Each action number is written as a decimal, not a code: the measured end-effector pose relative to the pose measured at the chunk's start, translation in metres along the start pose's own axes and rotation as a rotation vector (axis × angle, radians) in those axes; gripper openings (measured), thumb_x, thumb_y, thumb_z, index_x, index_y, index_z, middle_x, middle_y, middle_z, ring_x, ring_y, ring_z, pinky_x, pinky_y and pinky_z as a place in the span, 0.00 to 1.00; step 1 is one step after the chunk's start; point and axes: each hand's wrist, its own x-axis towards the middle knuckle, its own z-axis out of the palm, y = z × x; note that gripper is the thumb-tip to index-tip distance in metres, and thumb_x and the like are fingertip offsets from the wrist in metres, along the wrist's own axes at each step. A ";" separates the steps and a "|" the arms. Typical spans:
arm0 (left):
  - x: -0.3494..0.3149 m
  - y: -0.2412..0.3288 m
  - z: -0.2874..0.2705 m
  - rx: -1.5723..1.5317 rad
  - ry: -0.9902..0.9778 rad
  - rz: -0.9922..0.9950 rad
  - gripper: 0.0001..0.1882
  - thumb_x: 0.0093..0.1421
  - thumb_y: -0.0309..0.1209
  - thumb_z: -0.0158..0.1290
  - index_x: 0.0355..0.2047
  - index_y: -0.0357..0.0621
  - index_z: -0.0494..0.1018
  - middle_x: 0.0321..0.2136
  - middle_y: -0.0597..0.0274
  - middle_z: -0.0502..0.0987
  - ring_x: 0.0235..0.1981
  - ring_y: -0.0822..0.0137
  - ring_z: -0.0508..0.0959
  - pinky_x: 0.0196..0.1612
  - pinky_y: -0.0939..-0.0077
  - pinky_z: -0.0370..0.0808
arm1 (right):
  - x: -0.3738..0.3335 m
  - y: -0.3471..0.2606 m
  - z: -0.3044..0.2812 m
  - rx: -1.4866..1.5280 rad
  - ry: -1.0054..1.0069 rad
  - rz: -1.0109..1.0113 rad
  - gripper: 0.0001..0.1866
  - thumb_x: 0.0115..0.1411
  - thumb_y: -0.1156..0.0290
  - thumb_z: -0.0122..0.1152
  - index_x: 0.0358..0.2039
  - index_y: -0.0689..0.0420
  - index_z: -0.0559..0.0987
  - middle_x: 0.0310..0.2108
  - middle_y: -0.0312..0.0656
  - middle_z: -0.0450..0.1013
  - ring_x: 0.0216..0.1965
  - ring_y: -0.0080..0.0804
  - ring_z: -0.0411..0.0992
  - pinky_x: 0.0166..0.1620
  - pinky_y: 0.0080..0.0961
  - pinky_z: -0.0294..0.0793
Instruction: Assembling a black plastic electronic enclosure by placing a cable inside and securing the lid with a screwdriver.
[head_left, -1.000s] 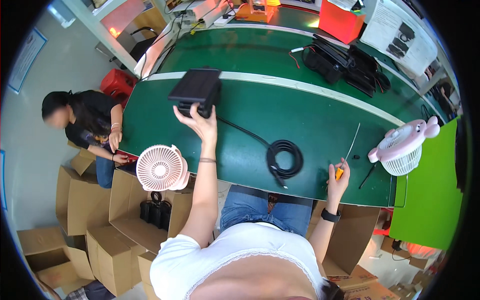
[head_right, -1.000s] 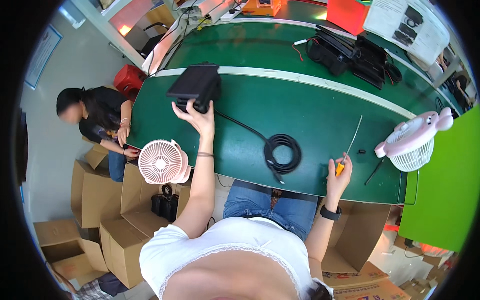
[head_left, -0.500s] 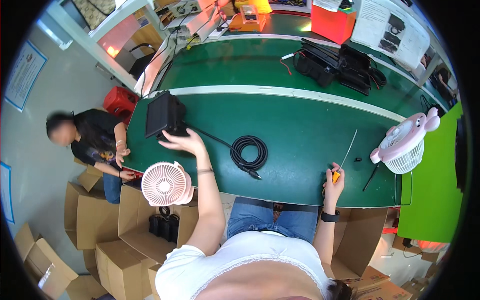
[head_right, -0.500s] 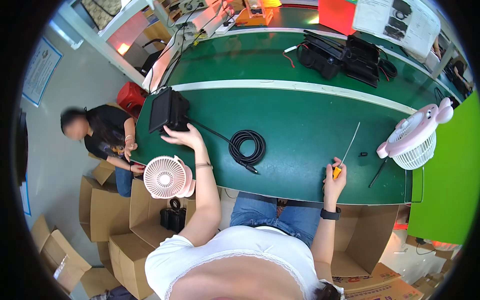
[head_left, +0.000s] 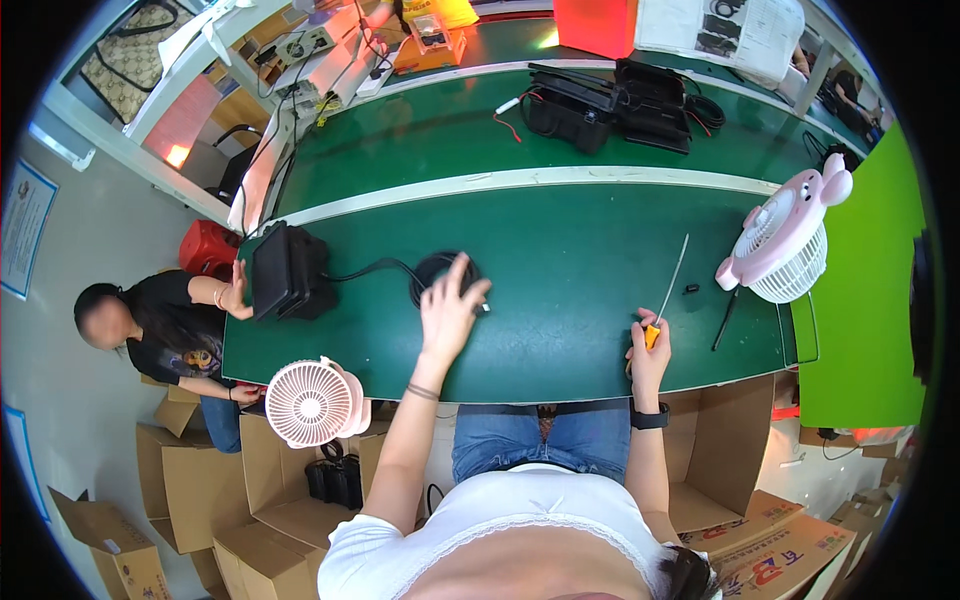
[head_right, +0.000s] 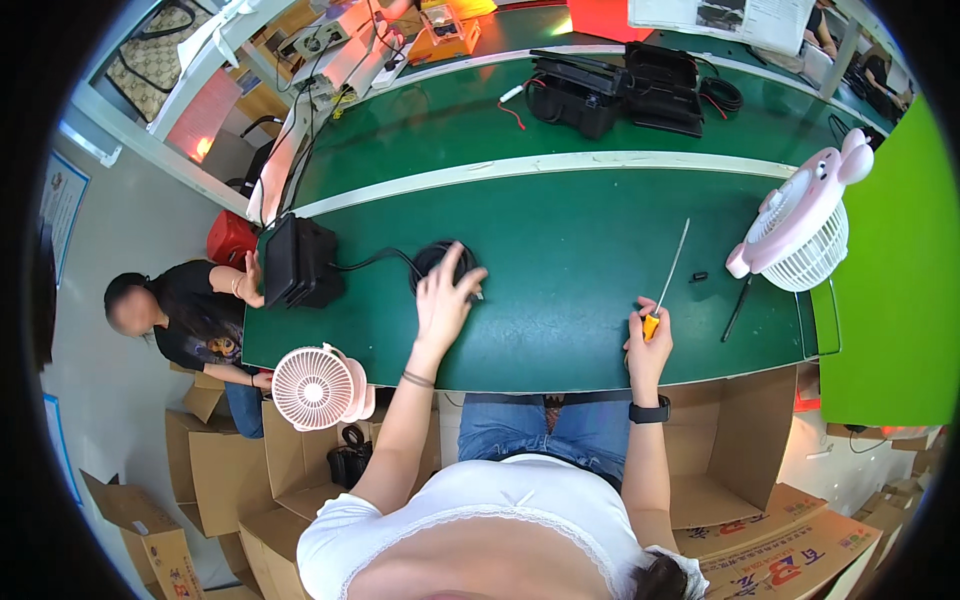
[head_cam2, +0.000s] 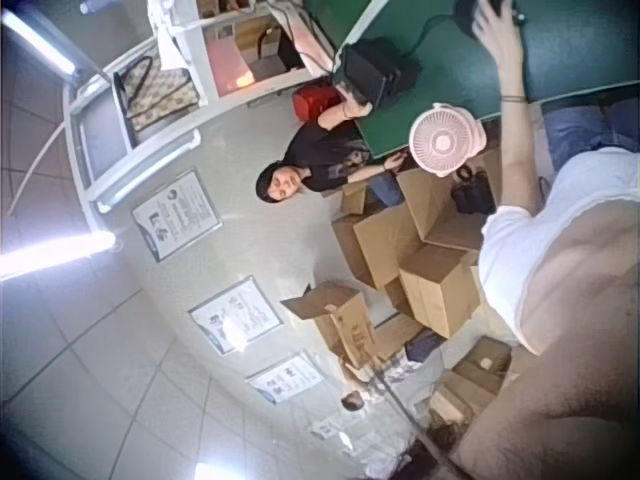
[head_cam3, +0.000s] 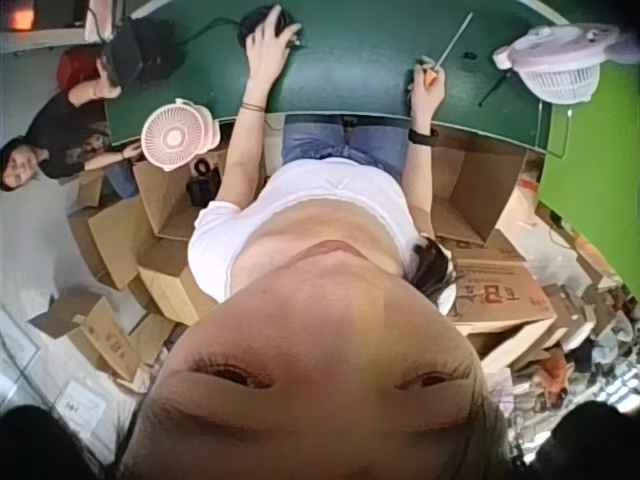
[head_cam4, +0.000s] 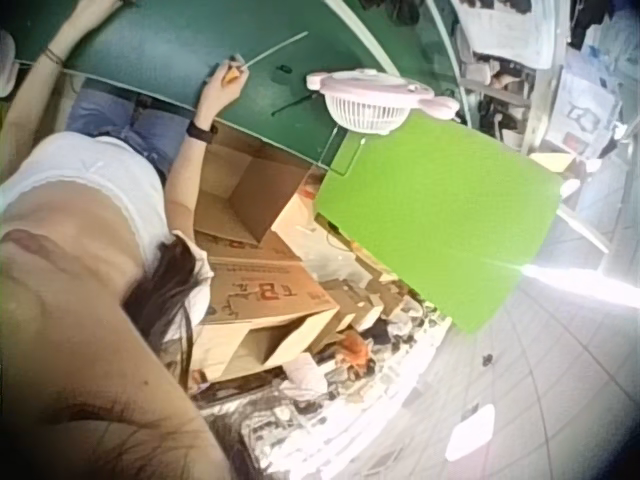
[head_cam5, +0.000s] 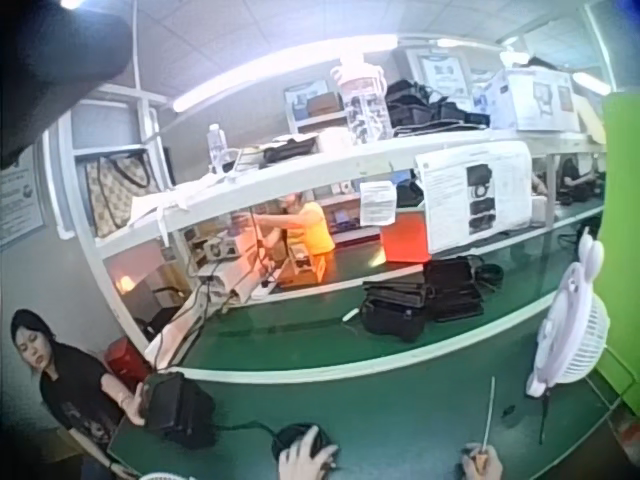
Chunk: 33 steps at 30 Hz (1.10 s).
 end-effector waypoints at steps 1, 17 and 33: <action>0.012 -0.010 0.008 0.021 0.020 -0.048 0.21 0.48 0.30 0.63 0.44 0.66 0.77 0.64 0.62 0.61 0.52 0.58 0.72 0.49 0.60 0.69 | 0.000 -0.003 0.000 0.011 -0.010 0.000 0.06 0.63 0.75 0.58 0.36 0.58 0.69 0.47 0.38 0.75 0.18 0.15 0.65 0.20 0.15 0.65; 0.097 -0.163 0.060 0.625 0.296 -0.824 0.30 0.58 0.34 0.58 0.60 0.62 0.62 0.66 0.49 0.54 0.66 0.41 0.55 0.59 0.34 0.59 | -0.002 -0.003 -0.002 0.036 -0.039 0.004 0.05 0.62 0.79 0.56 0.35 0.58 0.69 0.42 0.40 0.76 0.19 0.17 0.67 0.20 0.16 0.68; 0.319 0.048 0.126 -0.296 -0.033 0.073 0.43 0.50 0.32 0.65 0.65 0.46 0.56 0.64 0.51 0.58 0.51 0.43 0.73 0.53 0.54 0.74 | -0.003 -0.005 0.000 0.069 0.029 0.019 0.05 0.62 0.82 0.52 0.35 0.60 0.66 0.35 0.44 0.76 0.16 0.18 0.67 0.19 0.15 0.67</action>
